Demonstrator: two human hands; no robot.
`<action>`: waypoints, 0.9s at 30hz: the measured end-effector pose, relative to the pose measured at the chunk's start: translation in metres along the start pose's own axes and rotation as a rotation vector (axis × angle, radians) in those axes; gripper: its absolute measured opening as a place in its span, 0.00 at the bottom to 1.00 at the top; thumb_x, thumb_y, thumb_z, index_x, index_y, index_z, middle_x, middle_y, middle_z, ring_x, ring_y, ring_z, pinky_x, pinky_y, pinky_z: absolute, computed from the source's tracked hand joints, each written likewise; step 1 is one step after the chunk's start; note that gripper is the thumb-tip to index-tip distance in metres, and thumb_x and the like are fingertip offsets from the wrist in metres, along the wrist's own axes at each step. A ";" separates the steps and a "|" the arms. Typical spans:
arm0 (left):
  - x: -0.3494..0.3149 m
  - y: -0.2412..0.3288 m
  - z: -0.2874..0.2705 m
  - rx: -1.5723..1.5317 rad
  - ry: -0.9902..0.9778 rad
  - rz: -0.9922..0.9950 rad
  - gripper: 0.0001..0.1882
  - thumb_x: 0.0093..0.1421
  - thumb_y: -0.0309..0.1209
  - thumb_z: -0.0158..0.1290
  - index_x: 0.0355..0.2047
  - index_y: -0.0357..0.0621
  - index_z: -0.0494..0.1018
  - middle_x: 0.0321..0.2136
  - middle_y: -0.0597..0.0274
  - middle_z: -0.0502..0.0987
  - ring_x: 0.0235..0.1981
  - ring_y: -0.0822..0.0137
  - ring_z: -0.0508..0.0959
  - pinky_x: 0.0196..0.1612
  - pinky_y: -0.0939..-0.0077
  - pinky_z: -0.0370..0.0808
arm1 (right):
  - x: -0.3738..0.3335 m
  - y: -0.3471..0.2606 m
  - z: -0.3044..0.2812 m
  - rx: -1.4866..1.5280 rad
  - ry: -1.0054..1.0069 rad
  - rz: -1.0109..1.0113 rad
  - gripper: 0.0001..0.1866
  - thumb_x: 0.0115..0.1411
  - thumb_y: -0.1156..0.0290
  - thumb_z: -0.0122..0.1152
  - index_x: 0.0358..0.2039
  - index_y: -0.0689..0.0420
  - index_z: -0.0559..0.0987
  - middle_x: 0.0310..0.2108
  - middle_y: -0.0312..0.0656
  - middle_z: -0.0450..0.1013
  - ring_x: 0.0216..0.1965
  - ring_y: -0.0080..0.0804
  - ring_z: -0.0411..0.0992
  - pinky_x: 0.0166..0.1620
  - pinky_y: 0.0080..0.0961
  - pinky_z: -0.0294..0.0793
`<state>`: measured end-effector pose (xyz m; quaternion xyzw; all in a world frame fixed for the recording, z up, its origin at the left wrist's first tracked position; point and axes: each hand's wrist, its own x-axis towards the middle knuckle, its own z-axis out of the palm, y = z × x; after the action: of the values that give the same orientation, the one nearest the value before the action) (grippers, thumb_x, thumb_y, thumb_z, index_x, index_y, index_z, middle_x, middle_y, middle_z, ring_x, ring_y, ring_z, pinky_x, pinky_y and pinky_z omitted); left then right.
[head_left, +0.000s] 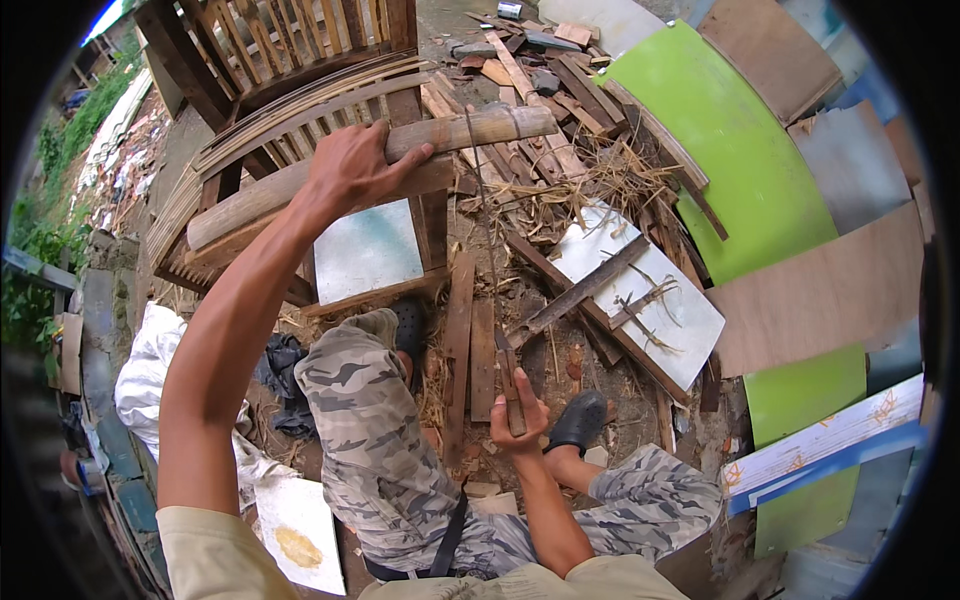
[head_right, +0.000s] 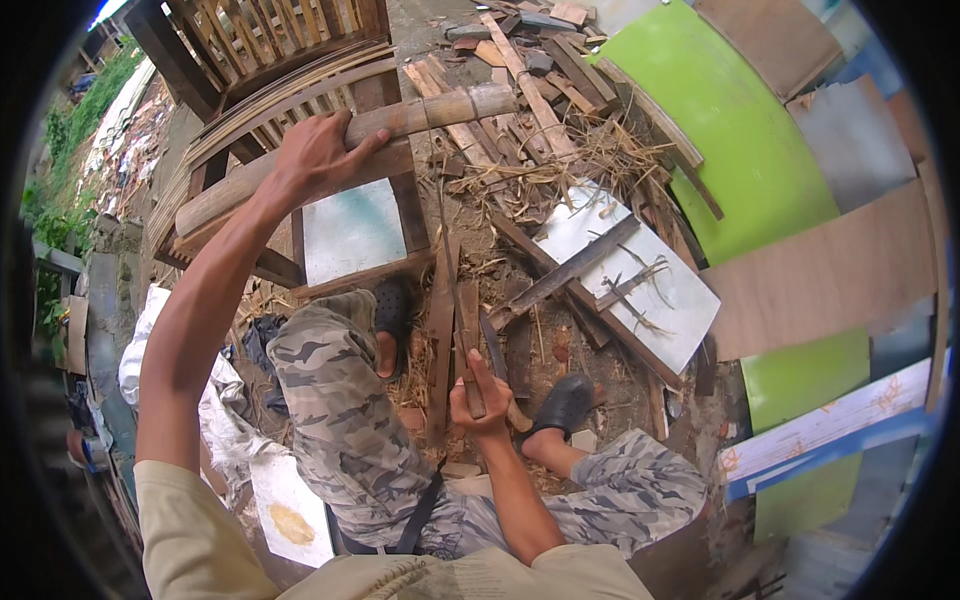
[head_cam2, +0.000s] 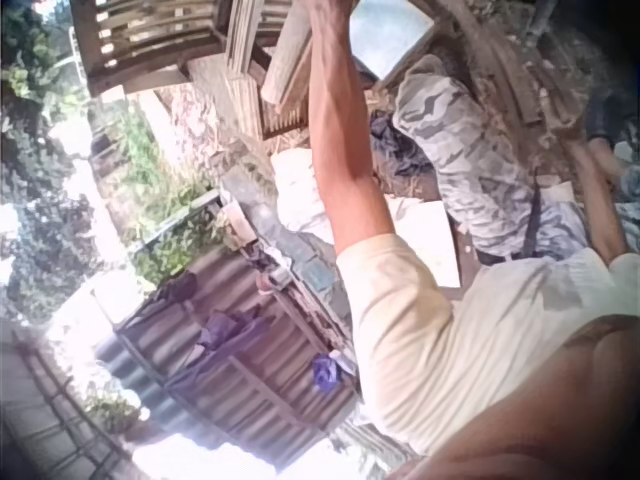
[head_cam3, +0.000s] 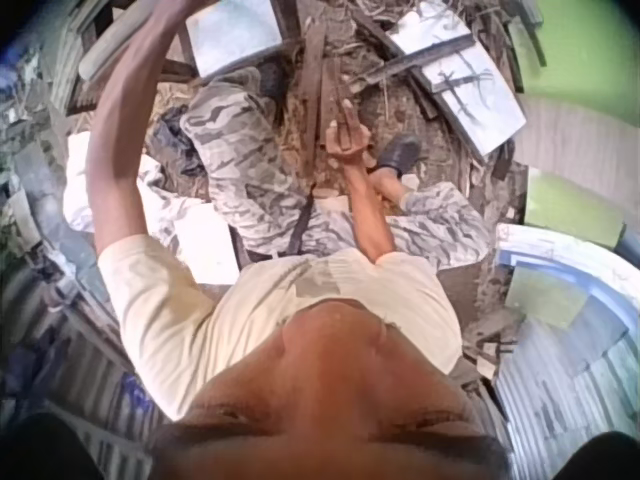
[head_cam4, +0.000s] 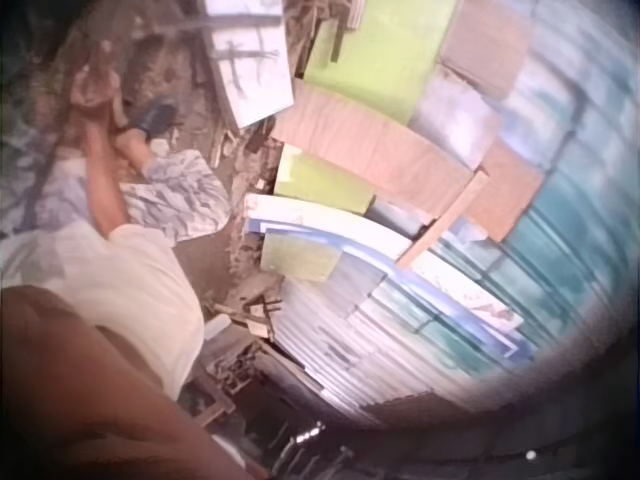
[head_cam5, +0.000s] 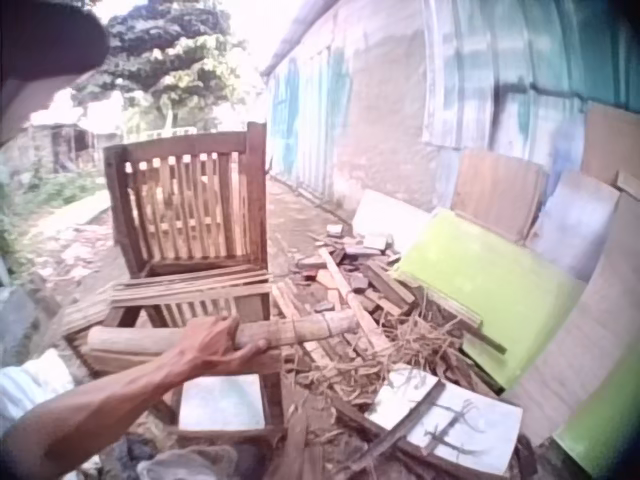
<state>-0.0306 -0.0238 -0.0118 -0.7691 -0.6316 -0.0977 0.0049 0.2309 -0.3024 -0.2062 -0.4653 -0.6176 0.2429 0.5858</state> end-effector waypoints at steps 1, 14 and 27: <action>0.002 0.005 -0.001 -0.014 -0.008 -0.003 0.43 0.62 0.69 0.46 0.27 0.31 0.75 0.20 0.39 0.77 0.26 0.45 0.80 0.34 0.52 0.75 | -0.003 -0.002 -0.004 -0.008 0.006 0.058 0.33 0.56 0.80 0.60 0.65 0.63 0.72 0.24 0.42 0.78 0.18 0.26 0.72 0.28 0.23 0.74; 0.007 0.011 0.006 -0.010 -0.020 -0.201 0.50 0.61 0.76 0.38 0.26 0.34 0.79 0.24 0.40 0.81 0.29 0.45 0.84 0.33 0.53 0.79 | 0.044 -0.057 -0.041 0.245 -0.102 0.630 0.27 0.72 0.68 0.57 0.70 0.56 0.68 0.29 0.32 0.73 0.24 0.14 0.65 0.28 0.17 0.69; 0.011 0.011 0.005 -0.028 -0.030 -0.266 0.48 0.65 0.71 0.36 0.30 0.32 0.83 0.31 0.37 0.83 0.36 0.42 0.85 0.41 0.52 0.80 | 0.121 -0.055 0.003 0.057 -0.014 0.442 0.21 0.71 0.67 0.60 0.60 0.64 0.77 0.48 0.47 0.76 0.49 0.31 0.72 0.52 0.25 0.69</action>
<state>-0.0169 -0.0151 -0.0134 -0.6800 -0.7265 -0.0950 -0.0283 0.2268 -0.2230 -0.0999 -0.5709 -0.4975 0.3858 0.5270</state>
